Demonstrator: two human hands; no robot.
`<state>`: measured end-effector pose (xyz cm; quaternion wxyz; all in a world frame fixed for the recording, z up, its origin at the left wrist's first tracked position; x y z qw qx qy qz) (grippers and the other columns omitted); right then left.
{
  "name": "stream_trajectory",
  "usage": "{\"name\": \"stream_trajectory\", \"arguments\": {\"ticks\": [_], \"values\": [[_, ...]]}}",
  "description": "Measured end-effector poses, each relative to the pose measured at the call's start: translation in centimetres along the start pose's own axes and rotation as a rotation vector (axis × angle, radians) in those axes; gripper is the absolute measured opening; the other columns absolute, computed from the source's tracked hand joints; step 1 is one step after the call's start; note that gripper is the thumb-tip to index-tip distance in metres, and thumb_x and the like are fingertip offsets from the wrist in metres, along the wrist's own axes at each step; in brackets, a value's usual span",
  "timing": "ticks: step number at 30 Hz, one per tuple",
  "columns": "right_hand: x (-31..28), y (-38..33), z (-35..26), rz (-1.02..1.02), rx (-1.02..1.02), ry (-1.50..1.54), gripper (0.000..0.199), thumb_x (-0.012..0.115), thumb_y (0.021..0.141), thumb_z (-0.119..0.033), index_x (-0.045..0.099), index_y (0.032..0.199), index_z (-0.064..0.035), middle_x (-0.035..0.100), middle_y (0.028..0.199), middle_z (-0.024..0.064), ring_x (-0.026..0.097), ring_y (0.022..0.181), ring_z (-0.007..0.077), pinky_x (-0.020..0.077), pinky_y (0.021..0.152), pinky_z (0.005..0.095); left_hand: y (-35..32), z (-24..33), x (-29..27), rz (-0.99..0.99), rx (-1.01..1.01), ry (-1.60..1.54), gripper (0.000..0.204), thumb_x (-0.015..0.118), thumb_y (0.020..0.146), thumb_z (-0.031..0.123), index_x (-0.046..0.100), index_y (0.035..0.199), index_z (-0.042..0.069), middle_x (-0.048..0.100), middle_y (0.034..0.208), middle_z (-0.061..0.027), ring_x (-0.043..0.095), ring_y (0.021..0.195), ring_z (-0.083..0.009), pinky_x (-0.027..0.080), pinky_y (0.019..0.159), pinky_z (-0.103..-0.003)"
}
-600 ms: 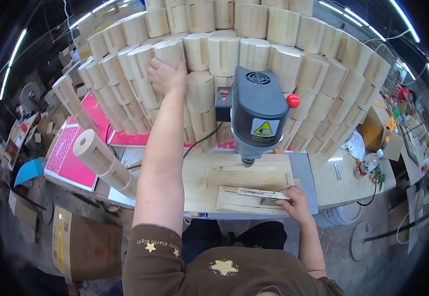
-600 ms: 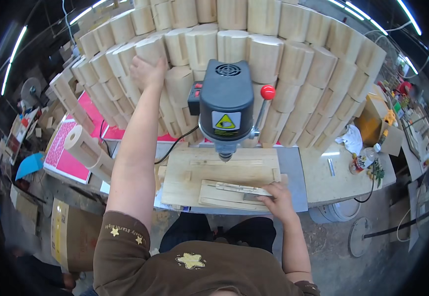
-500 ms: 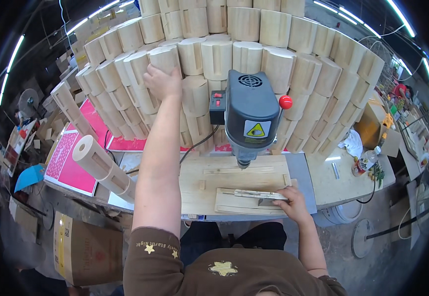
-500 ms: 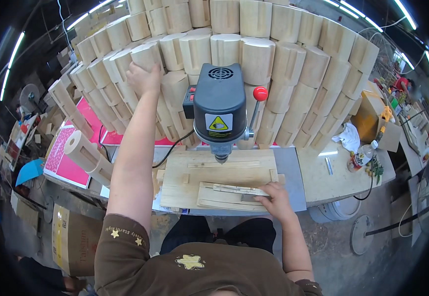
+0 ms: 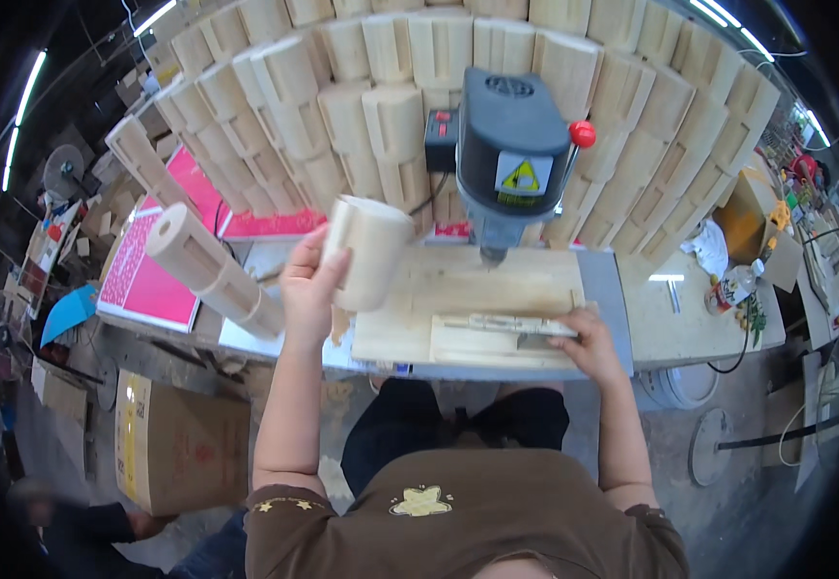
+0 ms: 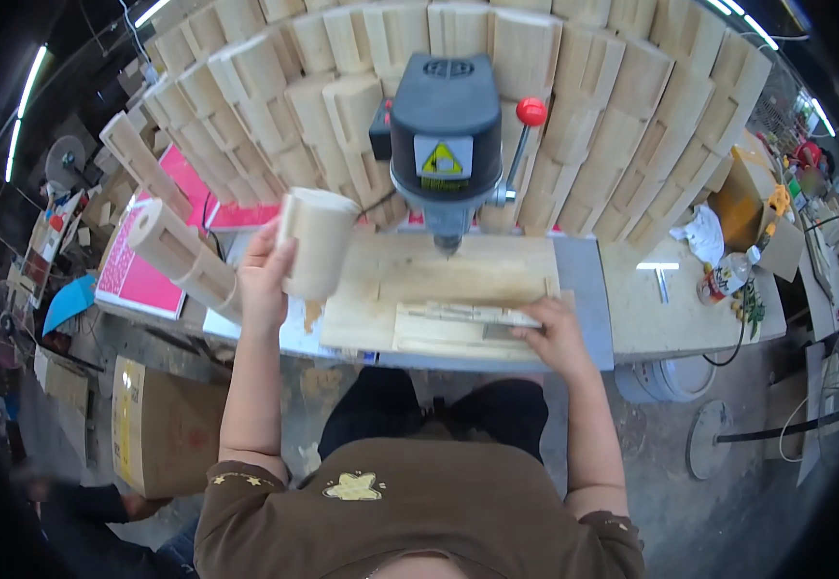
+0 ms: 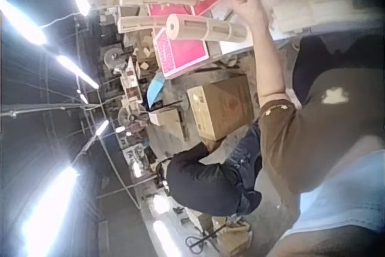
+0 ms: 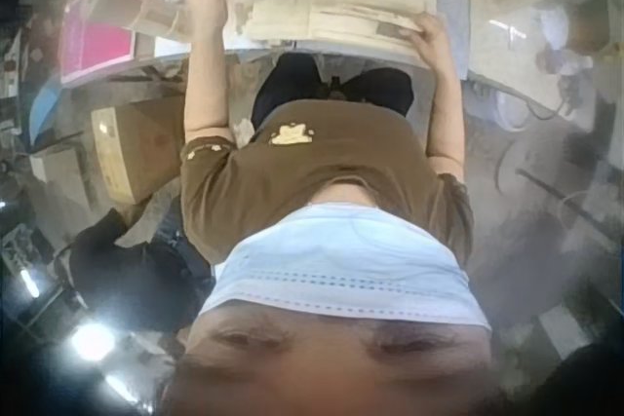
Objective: Operating a drill press machine to process cylindrical wooden blocks on a workbench.
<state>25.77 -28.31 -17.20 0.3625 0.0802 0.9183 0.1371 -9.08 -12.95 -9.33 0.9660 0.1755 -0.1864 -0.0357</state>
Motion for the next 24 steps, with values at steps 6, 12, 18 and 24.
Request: {"name": "stream_trajectory", "arguments": {"ticks": [6,12,18,24], "values": [[0.5,2.7,0.6,-0.011,-0.073,0.028,0.029,0.075,0.064,-0.009,0.067,0.092,-0.0042,0.060,0.086,0.0103,0.056,0.085,0.0277,0.0440,0.077,0.0346,-5.7,-6.1,0.5,-0.386,-0.505,0.397,0.043,0.072,0.076,0.013,0.058,0.112,-0.006,0.064,0.103,-0.0110,0.060,0.091,-0.0141,0.047,0.081,-0.027],[0.7,3.7,0.6,-0.164,0.074,0.093,0.028,0.073,0.069,-0.004,0.067,0.097,-0.0036,0.058,0.089,0.0061,0.053,0.089,0.0199,0.0431,0.077,0.0289,-5.2,-9.8,1.3,-0.596,-0.651,0.431,0.047,0.077,0.071,0.016,0.061,0.110,-0.004,0.066,0.097,-0.0096,0.061,0.087,-0.0127,0.047,0.080,-0.025],[1.5,3.6,1.1,-0.227,0.087,0.201,0.028,0.071,0.072,-0.004,0.066,0.100,-0.0025,0.057,0.092,0.0035,0.053,0.091,0.0163,0.0434,0.076,0.0274,-5.2,-10.5,3.1,-0.786,-0.701,0.481,0.047,0.078,0.071,0.018,0.062,0.110,-0.003,0.067,0.098,-0.0101,0.062,0.087,-0.0130,0.046,0.080,-0.025],[2.0,3.8,0.2,-0.248,0.043,0.178,0.028,0.072,0.071,-0.007,0.066,0.099,-0.0051,0.058,0.090,0.0051,0.054,0.090,0.0202,0.0432,0.078,0.0291,-5.3,-12.5,5.3,-0.824,-0.714,0.359,0.045,0.075,0.075,0.025,0.063,0.108,-0.003,0.067,0.095,-0.0081,0.061,0.084,-0.0117,0.046,0.079,-0.024]]}}
Point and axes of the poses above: each hand's wrist, its own y-axis towards the middle knuckle, its own x-axis out of the palm, z = x × y, the point moved 7 cm from there along y, towards the middle knuckle
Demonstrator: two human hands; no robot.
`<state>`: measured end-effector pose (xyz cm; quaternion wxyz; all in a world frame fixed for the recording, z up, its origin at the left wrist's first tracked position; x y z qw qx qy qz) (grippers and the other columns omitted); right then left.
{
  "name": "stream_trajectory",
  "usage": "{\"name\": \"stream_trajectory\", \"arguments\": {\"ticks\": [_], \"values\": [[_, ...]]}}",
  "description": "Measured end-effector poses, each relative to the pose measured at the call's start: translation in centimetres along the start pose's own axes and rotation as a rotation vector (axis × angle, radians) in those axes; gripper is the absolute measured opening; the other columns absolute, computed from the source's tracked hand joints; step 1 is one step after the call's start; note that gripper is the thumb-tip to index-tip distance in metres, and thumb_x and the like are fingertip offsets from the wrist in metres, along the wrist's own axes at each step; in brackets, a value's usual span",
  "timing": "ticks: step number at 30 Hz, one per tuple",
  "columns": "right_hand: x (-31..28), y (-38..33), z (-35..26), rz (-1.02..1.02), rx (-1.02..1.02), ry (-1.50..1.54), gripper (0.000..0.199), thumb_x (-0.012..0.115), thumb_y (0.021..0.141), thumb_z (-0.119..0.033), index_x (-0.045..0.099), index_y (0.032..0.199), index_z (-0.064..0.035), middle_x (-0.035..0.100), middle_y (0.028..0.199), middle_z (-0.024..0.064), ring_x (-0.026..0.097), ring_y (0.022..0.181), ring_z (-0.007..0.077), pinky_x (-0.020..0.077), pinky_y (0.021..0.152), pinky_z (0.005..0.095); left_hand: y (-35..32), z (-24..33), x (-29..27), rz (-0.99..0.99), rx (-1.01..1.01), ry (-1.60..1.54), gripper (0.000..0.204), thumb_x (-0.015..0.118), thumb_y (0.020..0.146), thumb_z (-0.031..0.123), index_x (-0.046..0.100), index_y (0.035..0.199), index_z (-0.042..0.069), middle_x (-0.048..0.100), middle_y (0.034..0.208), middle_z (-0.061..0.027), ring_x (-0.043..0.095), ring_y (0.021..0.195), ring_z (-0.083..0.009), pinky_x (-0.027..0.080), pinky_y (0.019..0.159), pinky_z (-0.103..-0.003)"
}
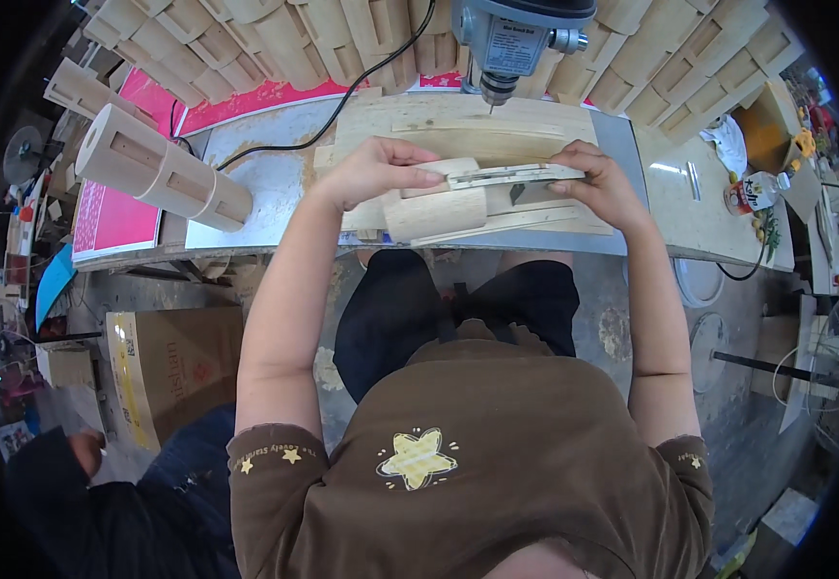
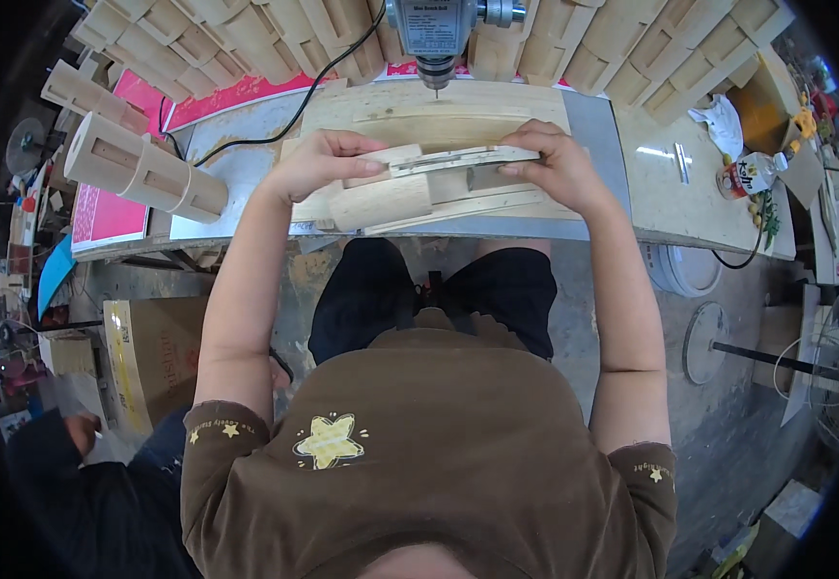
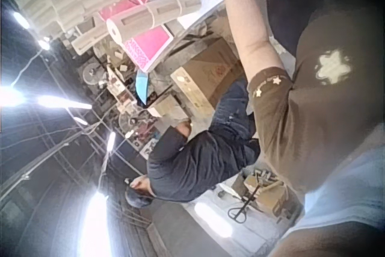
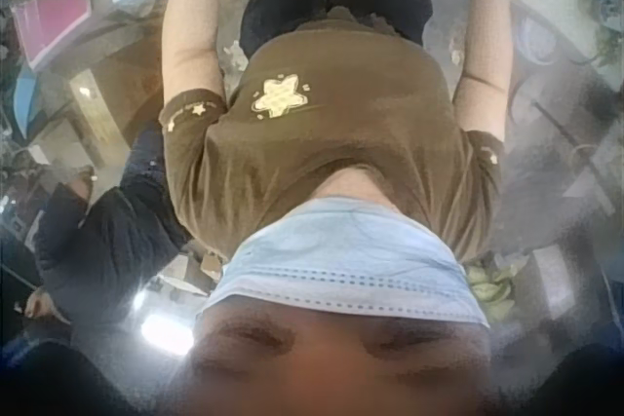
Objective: Operating a drill press machine to process cylindrical wooden blocks on a workbench.
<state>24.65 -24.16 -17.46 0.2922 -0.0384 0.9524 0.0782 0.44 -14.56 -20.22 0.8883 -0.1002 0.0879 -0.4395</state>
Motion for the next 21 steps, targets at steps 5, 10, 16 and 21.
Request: {"name": "stream_trajectory", "arguments": {"ticks": [5,10,16,21], "values": [[1.1,0.1,-2.4,0.086,-0.113,-0.216,0.032,0.075,0.067,-0.012,0.067,0.098,-0.0076,0.058,0.090,0.0075,0.052,0.091,0.0270,0.0415,0.083,0.0347,2.4,-1.6,1.6,0.453,0.101,-0.100,0.044,0.054,0.090,0.039,0.061,0.108,-0.001,0.063,0.102,-0.0097,0.056,0.093,-0.0138,0.042,0.086,-0.027],[1.1,-1.2,-2.6,0.260,-0.212,-0.439,0.039,0.075,0.063,-0.012,0.064,0.100,-0.0076,0.058,0.090,0.0084,0.051,0.090,0.0281,0.0427,0.081,0.0373,-2.0,-4.7,1.0,1.008,0.414,-0.236,0.033,0.044,0.095,0.028,0.052,0.105,-0.002,0.053,0.101,-0.0087,0.048,0.089,-0.0161,0.039,0.081,-0.030],[0.6,-2.2,-1.7,0.384,-0.157,-0.473,0.043,0.075,0.061,-0.008,0.062,0.103,-0.0071,0.058,0.090,0.0100,0.052,0.086,0.0288,0.0449,0.076,0.0365,-6.4,-3.0,5.6,0.913,0.647,0.473,0.032,0.052,0.088,0.023,0.052,0.109,-0.002,0.052,0.108,-0.0153,0.049,0.096,-0.0280,0.034,0.088,-0.037],[-0.5,-0.7,0.5,0.420,-0.140,-0.445,0.044,0.074,0.063,-0.008,0.062,0.104,-0.0066,0.058,0.090,0.0100,0.054,0.085,0.0285,0.0453,0.074,0.0362,-3.9,-2.4,5.6,0.759,0.496,0.616,0.055,0.067,0.075,0.028,0.051,0.118,-0.001,0.051,0.112,-0.0128,0.048,0.100,-0.0255,0.027,0.090,-0.041]]}}
Point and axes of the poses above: each hand's wrist, its own y-axis towards the middle knuckle, its own x-axis out of the palm, z = x × y, the point moved 7 cm from there along y, towards the middle knuckle
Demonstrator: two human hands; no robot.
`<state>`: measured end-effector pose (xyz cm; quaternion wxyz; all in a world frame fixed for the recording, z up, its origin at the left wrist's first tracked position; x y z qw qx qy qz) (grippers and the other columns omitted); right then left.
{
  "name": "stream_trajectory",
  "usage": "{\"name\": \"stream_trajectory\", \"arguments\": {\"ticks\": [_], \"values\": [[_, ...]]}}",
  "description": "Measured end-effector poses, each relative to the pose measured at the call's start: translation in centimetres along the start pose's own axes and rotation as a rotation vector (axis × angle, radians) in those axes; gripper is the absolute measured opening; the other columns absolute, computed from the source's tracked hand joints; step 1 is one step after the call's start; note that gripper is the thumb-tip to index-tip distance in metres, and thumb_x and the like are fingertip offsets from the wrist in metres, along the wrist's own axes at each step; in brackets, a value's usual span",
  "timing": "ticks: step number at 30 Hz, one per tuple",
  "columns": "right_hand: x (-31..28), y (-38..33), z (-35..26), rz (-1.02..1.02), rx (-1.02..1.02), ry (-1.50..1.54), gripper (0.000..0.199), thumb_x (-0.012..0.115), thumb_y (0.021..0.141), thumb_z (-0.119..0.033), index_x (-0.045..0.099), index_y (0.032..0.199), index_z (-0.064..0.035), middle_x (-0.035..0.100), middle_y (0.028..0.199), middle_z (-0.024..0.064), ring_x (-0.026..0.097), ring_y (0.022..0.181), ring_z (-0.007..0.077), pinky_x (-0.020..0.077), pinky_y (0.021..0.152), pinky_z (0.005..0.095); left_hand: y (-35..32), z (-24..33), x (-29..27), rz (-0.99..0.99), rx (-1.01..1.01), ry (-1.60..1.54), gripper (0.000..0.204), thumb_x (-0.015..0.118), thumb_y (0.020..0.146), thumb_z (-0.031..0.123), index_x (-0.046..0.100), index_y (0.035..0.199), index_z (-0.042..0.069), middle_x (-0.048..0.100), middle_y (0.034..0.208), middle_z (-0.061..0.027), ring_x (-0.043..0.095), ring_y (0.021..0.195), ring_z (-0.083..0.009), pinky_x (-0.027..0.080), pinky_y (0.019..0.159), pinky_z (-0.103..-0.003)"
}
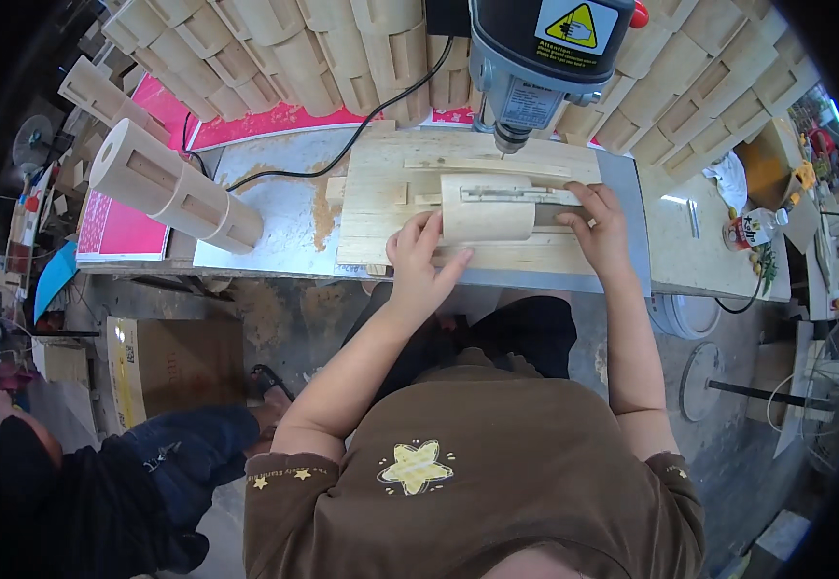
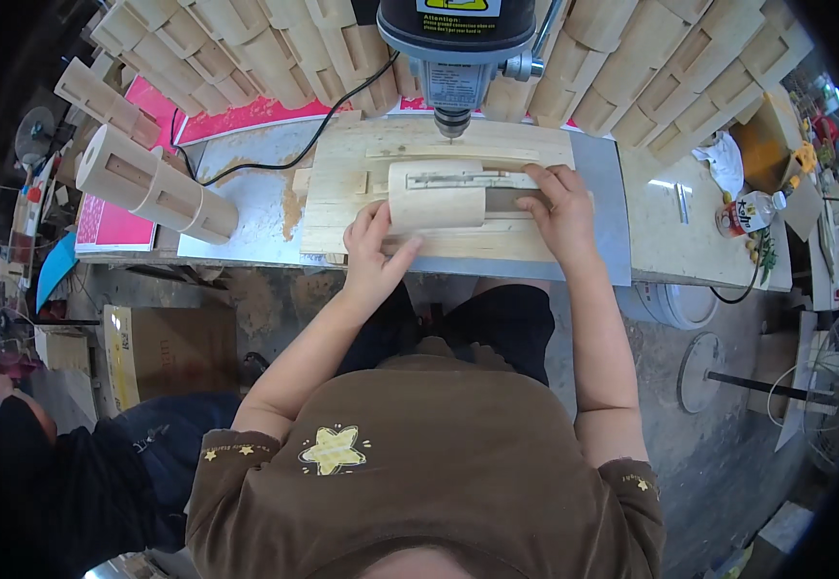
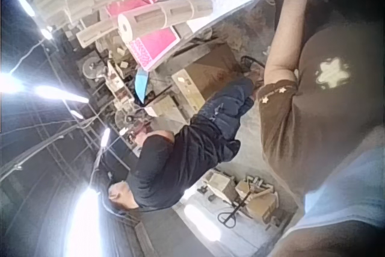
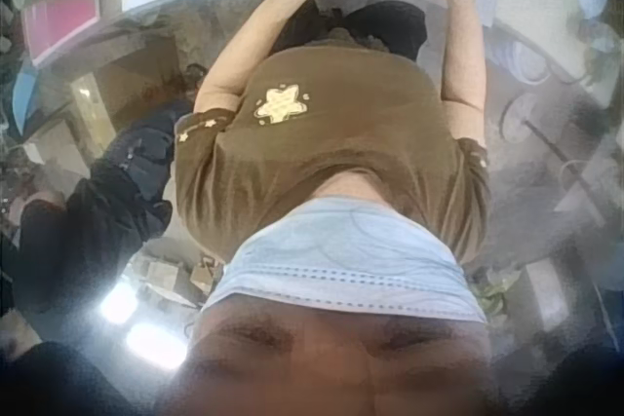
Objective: Operating a drill press machine to process cylindrical wooden blocks on a workbench.
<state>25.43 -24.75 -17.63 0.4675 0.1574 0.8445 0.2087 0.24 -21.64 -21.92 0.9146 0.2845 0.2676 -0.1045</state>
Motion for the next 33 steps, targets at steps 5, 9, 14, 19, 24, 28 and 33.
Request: {"name": "stream_trajectory", "arguments": {"ticks": [5,9,14,19,24,28,33], "values": [[0.2,2.0,1.3,0.071,0.007,-0.032,0.043,0.074,0.065,-0.010,0.061,0.105,-0.0065,0.059,0.090,0.0097,0.055,0.085,0.0284,0.0456,0.075,0.0362,3.1,-1.3,1.0,-0.108,-0.025,0.199,0.068,0.075,0.065,0.035,0.053,0.121,0.004,0.054,0.104,-0.0078,0.047,0.101,-0.0248,0.026,0.090,-0.044],[2.0,2.8,0.2,0.050,0.025,0.011,0.043,0.074,0.065,-0.010,0.061,0.106,-0.0069,0.060,0.093,0.0093,0.055,0.088,0.0292,0.0456,0.078,0.0370,4.3,-3.4,0.1,-0.070,-0.039,0.274,0.067,0.079,0.058,0.031,0.057,0.117,0.011,0.055,0.103,-0.0082,0.048,0.102,-0.0269,0.030,0.091,-0.041],[2.2,3.0,0.1,0.067,0.055,0.060,0.042,0.073,0.068,-0.009,0.061,0.108,-0.0073,0.060,0.101,0.0101,0.056,0.095,0.0282,0.0455,0.083,0.0359,5.1,-4.6,0.2,-0.024,-0.043,0.232,0.053,0.080,0.056,0.024,0.064,0.105,0.013,0.058,0.095,-0.0042,0.049,0.099,-0.0270,0.033,0.089,-0.041],[-5.2,6.9,-2.1,0.391,-0.097,0.392,0.037,0.067,0.078,-0.009,0.057,0.114,-0.0038,0.058,0.115,0.0107,0.053,0.109,0.0220,0.0429,0.089,0.0306,5.3,-5.4,0.5,-0.055,-0.047,0.181,0.051,0.079,0.057,0.024,0.064,0.105,0.014,0.056,0.082,-0.0004,0.049,0.090,-0.0240,0.033,0.084,-0.038],[-14.2,16.2,-5.5,0.592,-0.150,0.508,0.027,0.051,0.092,-0.023,0.059,0.108,-0.0040,0.061,0.106,0.0116,0.057,0.096,0.0161,0.0447,0.080,0.0299,5.7,-3.5,0.8,0.020,0.075,0.115,0.044,0.079,0.055,0.015,0.067,0.097,0.011,0.054,0.072,-0.0055,0.052,0.073,-0.0260,0.043,0.066,-0.037],[-9.3,20.5,-5.2,0.158,0.082,0.343,0.037,0.045,0.095,-0.033,0.066,0.090,-0.0028,0.068,0.083,0.0117,0.062,0.073,0.0274,0.0464,0.066,0.0341,4.9,-3.8,-0.2,0.041,0.082,0.134,0.041,0.079,0.055,0.011,0.068,0.095,0.011,0.054,0.071,-0.0071,0.053,0.068,-0.0257,0.044,0.061,-0.036],[-12.3,15.9,-10.2,0.274,-0.022,-0.220,0.027,0.051,0.091,-0.025,0.060,0.087,0.0001,0.060,0.073,0.0166,0.058,0.067,0.0240,0.0440,0.063,0.0330,4.6,-5.7,0.9,-0.063,-0.040,0.096,0.050,0.079,0.058,0.022,0.065,0.105,0.015,0.053,0.078,-0.0025,0.052,0.083,-0.0243,0.036,0.080,-0.039]]}}
Point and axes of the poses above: each hand's wrist, its own y-axis towards the middle knuckle, its own x-axis out of the palm, z = x × y, the point moved 7 cm from there along y, towards the middle knuckle
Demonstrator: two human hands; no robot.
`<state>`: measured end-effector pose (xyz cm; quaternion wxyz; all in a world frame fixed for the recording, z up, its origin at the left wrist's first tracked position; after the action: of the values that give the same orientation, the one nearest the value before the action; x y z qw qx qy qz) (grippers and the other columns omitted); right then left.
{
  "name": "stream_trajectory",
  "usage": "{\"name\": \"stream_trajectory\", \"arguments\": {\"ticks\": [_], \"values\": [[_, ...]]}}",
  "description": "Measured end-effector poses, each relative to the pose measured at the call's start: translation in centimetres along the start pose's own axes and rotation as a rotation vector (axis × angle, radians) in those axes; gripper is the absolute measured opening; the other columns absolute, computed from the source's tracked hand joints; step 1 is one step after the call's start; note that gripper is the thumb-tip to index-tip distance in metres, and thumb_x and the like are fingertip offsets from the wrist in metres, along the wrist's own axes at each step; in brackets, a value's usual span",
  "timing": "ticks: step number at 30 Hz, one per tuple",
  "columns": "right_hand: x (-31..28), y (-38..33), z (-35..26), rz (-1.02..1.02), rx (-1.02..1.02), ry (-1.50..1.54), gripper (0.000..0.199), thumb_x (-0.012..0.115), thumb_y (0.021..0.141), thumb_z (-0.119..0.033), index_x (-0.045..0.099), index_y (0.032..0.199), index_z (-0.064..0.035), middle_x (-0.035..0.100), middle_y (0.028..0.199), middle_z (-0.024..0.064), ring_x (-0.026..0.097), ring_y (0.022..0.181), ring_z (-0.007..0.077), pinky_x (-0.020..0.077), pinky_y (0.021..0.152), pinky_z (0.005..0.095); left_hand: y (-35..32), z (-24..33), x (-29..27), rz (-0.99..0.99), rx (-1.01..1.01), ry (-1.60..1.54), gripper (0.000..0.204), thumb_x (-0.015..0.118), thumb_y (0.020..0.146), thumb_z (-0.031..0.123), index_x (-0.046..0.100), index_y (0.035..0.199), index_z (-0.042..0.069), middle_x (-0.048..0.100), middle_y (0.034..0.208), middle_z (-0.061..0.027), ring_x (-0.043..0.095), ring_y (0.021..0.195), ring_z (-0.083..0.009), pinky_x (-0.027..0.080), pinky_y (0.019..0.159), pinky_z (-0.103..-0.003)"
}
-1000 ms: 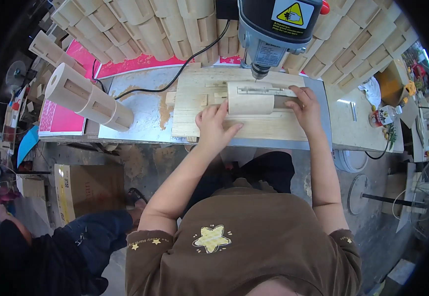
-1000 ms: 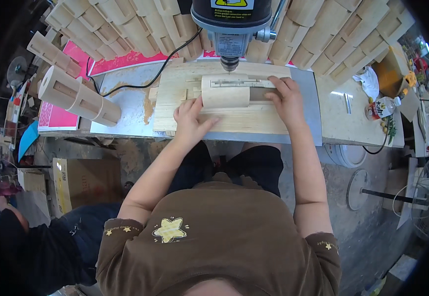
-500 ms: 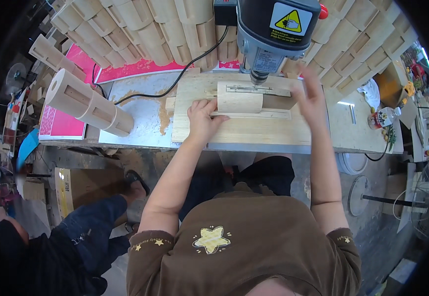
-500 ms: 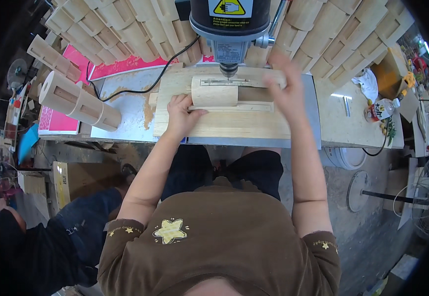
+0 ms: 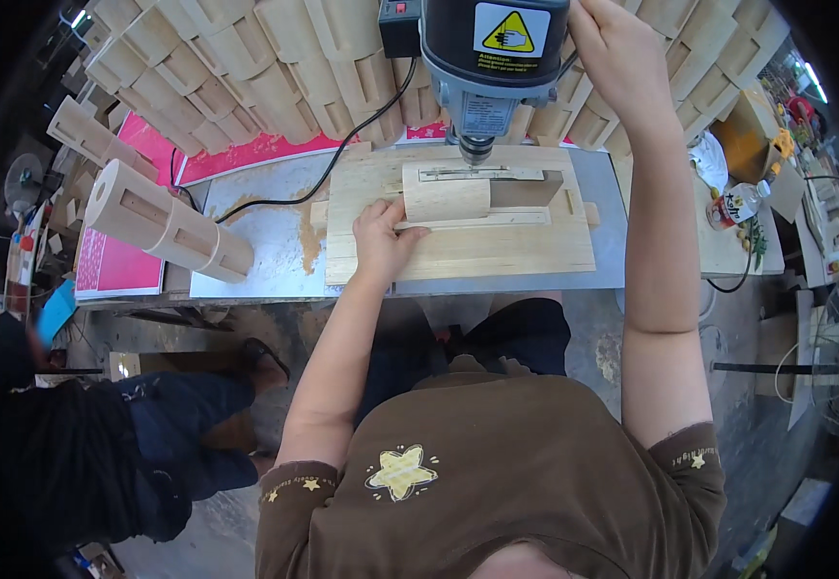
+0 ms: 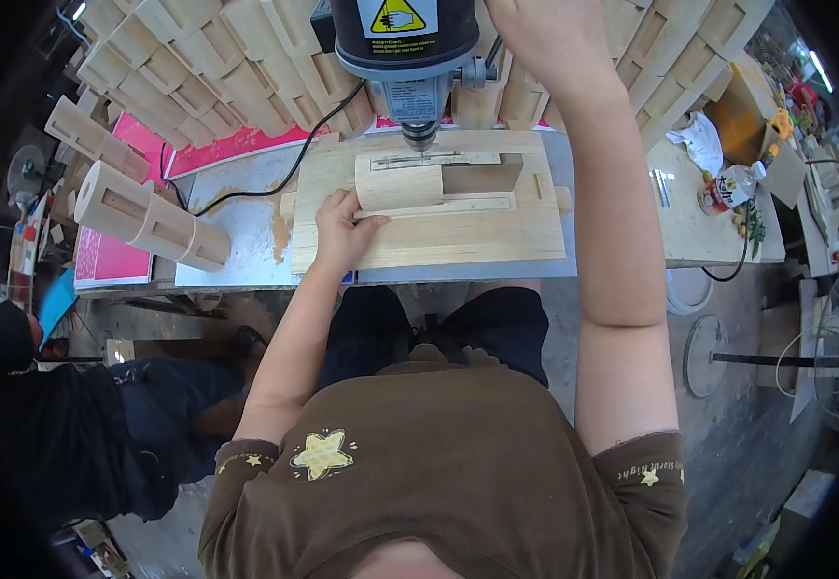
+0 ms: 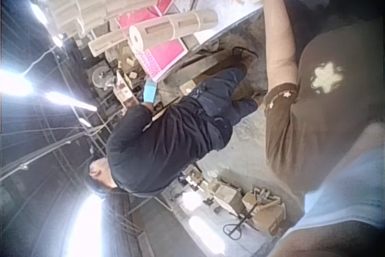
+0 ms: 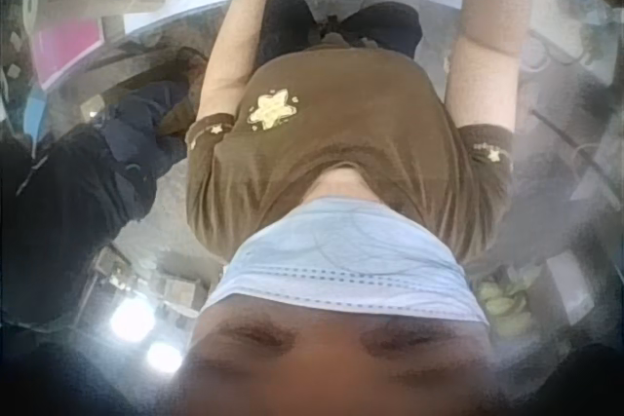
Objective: Operating a drill press machine to process cylindrical wooden blocks on a workbench.
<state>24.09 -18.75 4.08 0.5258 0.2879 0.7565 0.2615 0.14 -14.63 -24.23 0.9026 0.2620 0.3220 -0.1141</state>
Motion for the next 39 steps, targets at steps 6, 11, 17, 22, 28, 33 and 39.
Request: {"name": "stream_trajectory", "arguments": {"ticks": [6,11,17,22,28,33,39], "values": [[-1.4,-6.5,-2.3,0.102,-0.083,-0.024,0.021,0.055,0.087,-0.018,0.054,0.073,-0.0032,0.048,0.059,0.0142,0.050,0.054,0.0288,0.0401,0.052,0.0357,0.5,-0.4,-0.1,0.000,0.010,-0.028,0.051,0.079,0.057,0.020,0.065,0.105,0.013,0.053,0.078,-0.0033,0.052,0.081,-0.0241,0.038,0.078,-0.039],[-0.1,-10.4,-1.7,0.171,-0.029,0.174,0.011,0.057,0.083,-0.013,0.058,0.075,-0.0063,0.054,0.062,0.0117,0.055,0.057,0.0300,0.0418,0.051,0.0370,1.0,0.2,-0.4,-0.020,-0.012,-0.015,0.050,0.079,0.057,0.020,0.065,0.105,0.013,0.055,0.081,-0.0046,0.054,0.083,-0.0252,0.038,0.078,-0.039],[2.1,-14.1,-0.8,0.245,-0.084,0.233,0.006,0.059,0.079,-0.004,0.062,0.084,-0.0026,0.056,0.067,0.0125,0.056,0.057,0.0284,0.0425,0.051,0.0351,0.2,-0.2,-0.1,0.023,0.011,0.078,0.047,0.077,0.059,0.024,0.066,0.104,0.014,0.057,0.085,-0.0082,0.054,0.087,-0.0287,0.038,0.080,-0.040],[5.5,-16.6,1.4,0.268,-0.072,0.224,0.011,0.062,0.077,-0.005,0.063,0.088,-0.0030,0.059,0.074,0.0105,0.056,0.062,0.0267,0.0425,0.056,0.0357,-0.1,0.5,-0.1,-0.003,0.012,0.042,0.046,0.077,0.059,0.024,0.066,0.103,0.015,0.056,0.084,-0.0072,0.054,0.085,-0.0286,0.038,0.079,-0.041],[4.9,-15.7,0.7,0.248,-0.098,0.310,0.009,0.062,0.077,-0.005,0.061,0.085,-0.0035,0.057,0.071,0.0103,0.055,0.062,0.0274,0.0408,0.055,0.0364,0.0,-0.5,0.1,-0.010,-0.008,-0.015,0.046,0.078,0.058,0.023,0.066,0.102,0.015,0.056,0.083,-0.0058,0.054,0.086,-0.0264,0.038,0.078,-0.040],[-0.9,-9.5,-2.1,0.313,-0.175,0.213,0.011,0.061,0.080,-0.010,0.055,0.072,-0.0051,0.046,0.056,0.0125,0.050,0.052,0.0314,0.0372,0.048,0.0399,0.0,-0.1,-0.5,0.034,0.020,0.091,0.047,0.079,0.059,0.024,0.065,0.103,0.016,0.056,0.082,-0.0042,0.054,0.086,-0.0251,0.035,0.081,-0.040],[1.2,1.1,1.7,0.084,0.179,0.129,0.031,0.050,0.088,-0.034,0.057,0.077,-0.0049,0.058,0.069,0.0191,0.058,0.070,0.0394,0.0437,0.059,0.0448,0.0,2.1,0.6,-0.025,0.054,0.196,0.046,0.075,0.064,0.029,0.064,0.107,0.017,0.057,0.087,-0.0041,0.053,0.089,-0.0244,0.031,0.082,-0.044]]}}
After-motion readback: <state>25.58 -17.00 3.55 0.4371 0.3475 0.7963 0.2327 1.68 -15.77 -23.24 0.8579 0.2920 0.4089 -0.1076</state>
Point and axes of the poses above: each hand's wrist, its own y-axis towards the middle knuckle, its own x-axis out of the palm, z = x × y, the point moved 7 cm from there along y, towards the middle knuckle
